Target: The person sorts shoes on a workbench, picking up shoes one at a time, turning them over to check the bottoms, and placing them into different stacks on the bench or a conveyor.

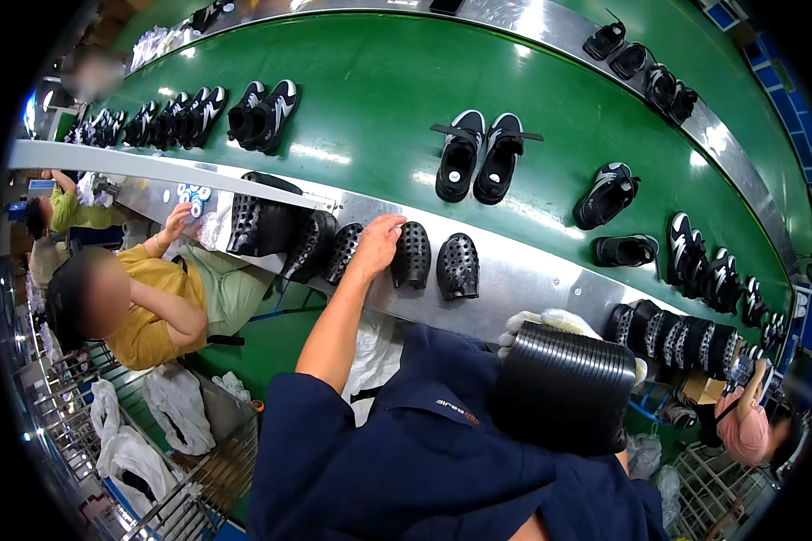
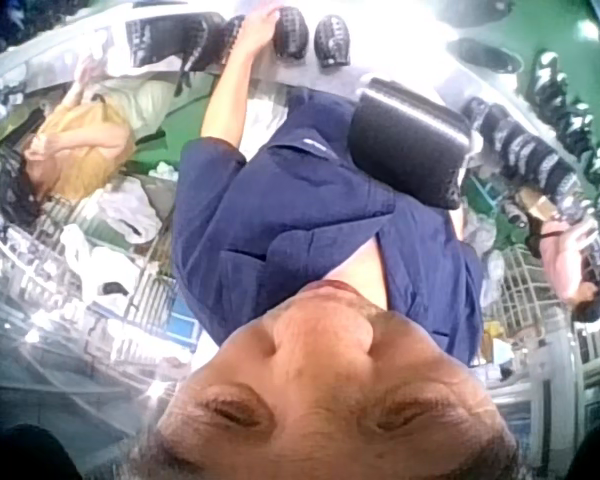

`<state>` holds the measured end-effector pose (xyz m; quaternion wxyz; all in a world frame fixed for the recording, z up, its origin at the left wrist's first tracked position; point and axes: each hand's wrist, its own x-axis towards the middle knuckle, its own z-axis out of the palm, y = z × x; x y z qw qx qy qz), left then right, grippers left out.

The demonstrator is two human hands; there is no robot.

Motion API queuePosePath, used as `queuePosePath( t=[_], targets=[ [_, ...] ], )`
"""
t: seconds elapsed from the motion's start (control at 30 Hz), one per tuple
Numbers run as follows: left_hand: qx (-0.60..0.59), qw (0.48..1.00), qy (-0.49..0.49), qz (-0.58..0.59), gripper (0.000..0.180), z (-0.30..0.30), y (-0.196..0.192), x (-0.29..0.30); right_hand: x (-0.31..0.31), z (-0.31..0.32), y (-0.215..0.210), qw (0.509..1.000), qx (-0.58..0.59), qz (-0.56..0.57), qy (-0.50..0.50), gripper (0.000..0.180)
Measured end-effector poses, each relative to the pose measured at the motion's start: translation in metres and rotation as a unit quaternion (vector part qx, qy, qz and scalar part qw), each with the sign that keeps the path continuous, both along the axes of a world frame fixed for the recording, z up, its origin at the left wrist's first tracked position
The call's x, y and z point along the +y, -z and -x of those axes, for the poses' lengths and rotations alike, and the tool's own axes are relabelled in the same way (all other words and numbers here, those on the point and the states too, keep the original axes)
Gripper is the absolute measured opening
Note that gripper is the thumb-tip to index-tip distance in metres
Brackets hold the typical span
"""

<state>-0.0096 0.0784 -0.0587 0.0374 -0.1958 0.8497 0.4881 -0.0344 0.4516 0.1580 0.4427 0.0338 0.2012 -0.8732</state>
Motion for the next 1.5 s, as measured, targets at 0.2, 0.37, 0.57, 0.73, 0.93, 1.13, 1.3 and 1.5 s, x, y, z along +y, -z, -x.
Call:
queuePosePath(
  t=[0.2,0.37,0.57,0.73,0.93,1.13,1.3,1.5],
  targets=[
    [0.024,0.96,0.052,0.274,0.048,0.034,-0.099,0.069,0.012,0.002,0.003,1.0,-0.012,0.004,0.018,0.119],
    [-0.089,0.893,0.272,0.346,0.072,0.046,-0.091,0.141,0.022,-0.005,0.004,0.998,-0.022,0.011,0.05,0.12],
    [-0.155,0.837,0.382,0.36,0.064,0.046,-0.085,0.117,0.052,-0.025,-0.008,0.988,-0.022,-0.027,0.149,0.122],
    [0.051,0.896,0.343,0.278,0.054,0.033,-0.13,0.147,0.082,-0.049,-0.017,0.973,-0.032,-0.069,0.22,0.123],
    [-0.283,0.771,0.302,-0.484,0.099,0.013,-0.244,0.25,0.114,-0.101,-0.007,0.94,-0.059,-0.134,0.308,0.125],
    [-0.359,0.791,0.391,-0.303,0.114,-0.013,-0.204,0.364,0.165,-0.169,0.064,0.895,-0.041,-0.166,0.411,0.086],
    [-0.329,0.799,0.414,-0.285,0.103,-0.055,-0.108,0.439,0.22,-0.249,0.104,0.771,-0.132,-0.553,0.287,0.059],
    [-0.303,0.741,0.553,-0.231,0.101,-0.109,-0.049,0.529,0.246,-0.328,0.117,0.729,-0.156,-0.463,0.479,0.084]
  ],
)
